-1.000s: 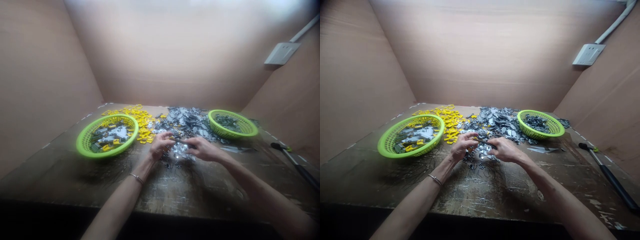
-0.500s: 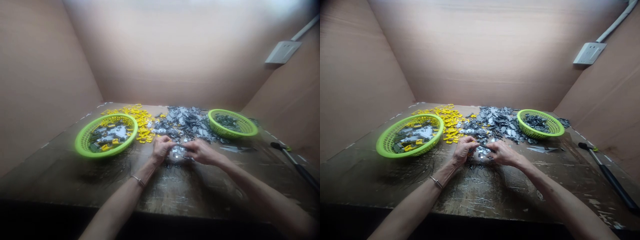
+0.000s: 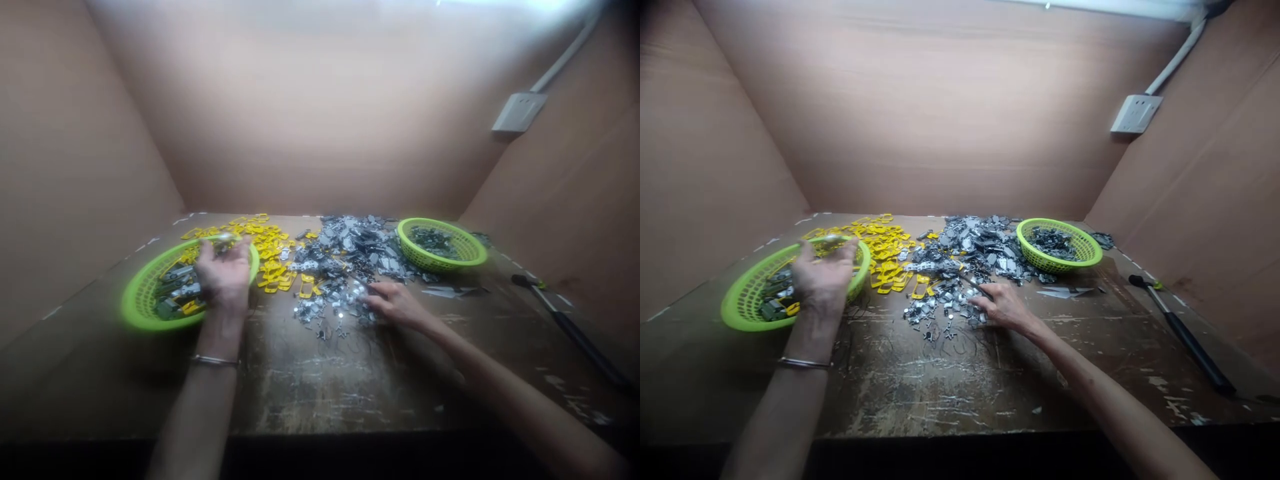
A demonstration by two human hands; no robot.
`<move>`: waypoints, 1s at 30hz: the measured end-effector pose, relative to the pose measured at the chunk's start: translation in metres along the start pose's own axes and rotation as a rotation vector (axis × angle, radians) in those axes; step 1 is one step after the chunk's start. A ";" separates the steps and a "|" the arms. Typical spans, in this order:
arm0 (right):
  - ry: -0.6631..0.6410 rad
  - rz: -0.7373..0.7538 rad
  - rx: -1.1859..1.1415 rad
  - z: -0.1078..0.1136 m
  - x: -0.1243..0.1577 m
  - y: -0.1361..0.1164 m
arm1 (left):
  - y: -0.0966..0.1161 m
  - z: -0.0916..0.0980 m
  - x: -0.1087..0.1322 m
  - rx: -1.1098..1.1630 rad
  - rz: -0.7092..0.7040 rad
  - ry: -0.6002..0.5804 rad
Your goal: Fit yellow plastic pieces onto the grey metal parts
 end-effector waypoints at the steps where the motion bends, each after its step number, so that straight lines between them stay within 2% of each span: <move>1: 0.017 -0.024 0.028 -0.001 0.002 0.006 | 0.009 0.000 -0.005 0.052 -0.047 0.064; 2: 0.033 -0.050 0.060 -0.002 0.004 0.012 | 0.014 0.000 -0.008 0.072 -0.048 0.109; 4: 0.052 -0.103 0.122 -0.006 0.008 0.023 | 0.014 0.000 -0.006 0.068 0.014 0.106; 7: 0.060 -0.156 0.196 -0.012 0.013 0.033 | -0.010 -0.001 0.010 -0.078 0.264 0.015; 8: 0.063 -0.163 0.214 -0.014 0.014 0.035 | -0.022 -0.002 0.017 -0.170 0.324 -0.033; 10: 0.068 -0.170 0.241 -0.015 0.018 0.038 | -0.051 -0.006 0.029 -0.407 0.479 -0.230; 11: 0.072 -0.172 0.253 -0.015 0.019 0.039 | -0.066 -0.008 0.033 -0.547 0.491 -0.338; 13: 0.089 -0.181 0.279 -0.014 0.022 0.039 | -0.099 -0.014 0.041 -0.879 0.391 -0.553; 16: 0.120 -0.189 0.324 -0.011 0.026 0.039 | -0.148 -0.024 0.051 -1.433 0.080 -0.940; 17: 0.127 -0.195 0.340 -0.011 0.028 0.040 | -0.163 -0.027 0.054 -1.488 0.045 -0.976; 20: 0.152 -0.268 0.396 -0.010 0.030 0.047 | -0.201 -0.033 0.062 -1.559 -0.027 -1.030; 23: 0.152 -0.439 0.464 -0.007 0.029 0.061 | -0.225 -0.034 0.066 -1.623 -0.079 -1.049; 26: 0.052 -0.593 0.510 -0.002 0.021 0.078 | -0.240 -0.032 0.065 -1.684 -0.110 -1.036; 30: -0.087 -0.620 0.533 -0.003 0.002 0.081 | -0.248 -0.030 0.060 -1.739 -0.129 -1.011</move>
Point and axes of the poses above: each hand's wrist, its own x-axis away from the middle knuckle, its own z-axis out of the back of the hand, y = z × x, the point moved 1 cm from there along -x, towards the middle knuckle, and after that the axes turned 12 degrees about x, right-handed, at the moved point
